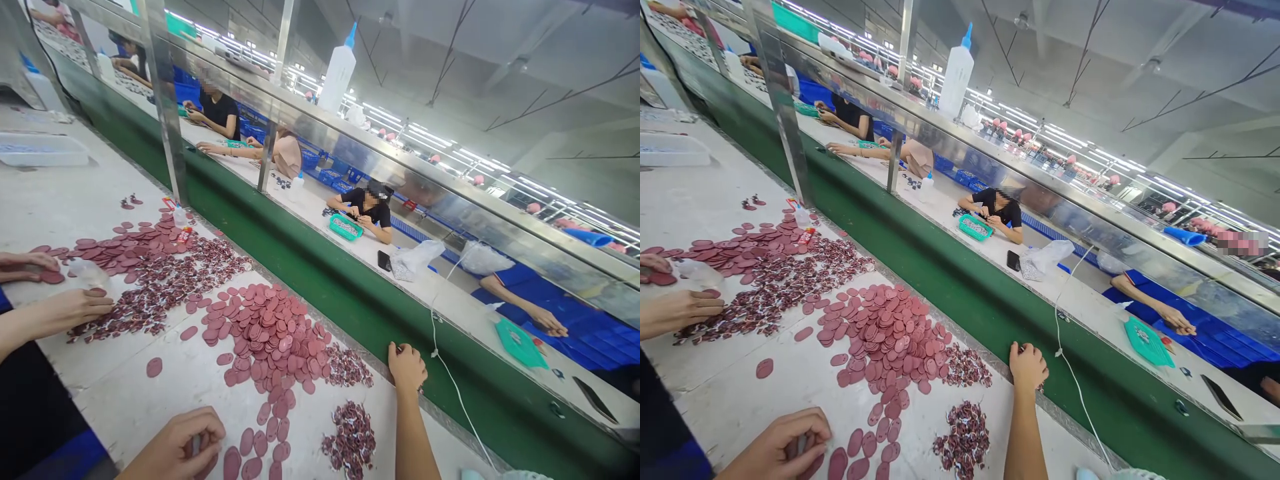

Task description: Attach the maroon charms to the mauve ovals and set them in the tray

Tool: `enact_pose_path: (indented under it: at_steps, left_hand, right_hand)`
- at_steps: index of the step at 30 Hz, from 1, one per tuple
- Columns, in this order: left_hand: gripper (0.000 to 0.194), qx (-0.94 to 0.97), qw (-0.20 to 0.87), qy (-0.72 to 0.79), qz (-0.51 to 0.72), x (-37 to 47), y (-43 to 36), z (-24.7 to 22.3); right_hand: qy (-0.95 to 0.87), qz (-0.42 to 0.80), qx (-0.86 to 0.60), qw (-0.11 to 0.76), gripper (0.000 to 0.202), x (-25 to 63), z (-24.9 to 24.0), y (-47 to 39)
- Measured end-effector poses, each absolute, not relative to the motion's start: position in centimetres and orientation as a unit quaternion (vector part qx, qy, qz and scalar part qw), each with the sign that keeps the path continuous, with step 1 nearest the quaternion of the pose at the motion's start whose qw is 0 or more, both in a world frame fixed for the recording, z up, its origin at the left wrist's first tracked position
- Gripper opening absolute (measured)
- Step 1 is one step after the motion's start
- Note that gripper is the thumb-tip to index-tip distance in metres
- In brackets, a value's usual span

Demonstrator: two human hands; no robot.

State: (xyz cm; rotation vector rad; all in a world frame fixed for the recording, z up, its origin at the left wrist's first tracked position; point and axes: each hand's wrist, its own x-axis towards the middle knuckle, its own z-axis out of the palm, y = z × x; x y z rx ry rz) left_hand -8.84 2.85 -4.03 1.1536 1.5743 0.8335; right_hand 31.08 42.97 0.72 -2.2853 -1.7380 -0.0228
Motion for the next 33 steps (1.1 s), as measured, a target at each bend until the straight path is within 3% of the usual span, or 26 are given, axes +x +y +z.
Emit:
enact_pose_path:
  at_steps: [8, 16, 33]
  left_hand:
    - [0.021, 0.489, 0.485, 0.627, 0.363, -8.9, 2.7, -4.1]
    - [0.026, 0.525, 0.455, 0.616, 0.371, -9.1, 2.3, -4.8]
    - [0.010, 0.524, 0.463, 0.606, 0.379, -9.3, 2.7, -2.8]
  right_hand:
    - [-0.522, 0.009, -0.847, 0.104, 0.053, 36.0, 0.9, 41.0]
    - [-0.613, -0.010, -0.784, 0.098, 0.039, 37.6, 0.7, 39.6]
    - [-0.652, -0.057, -0.734, 0.181, 0.031, 35.6, -0.9, 32.5]
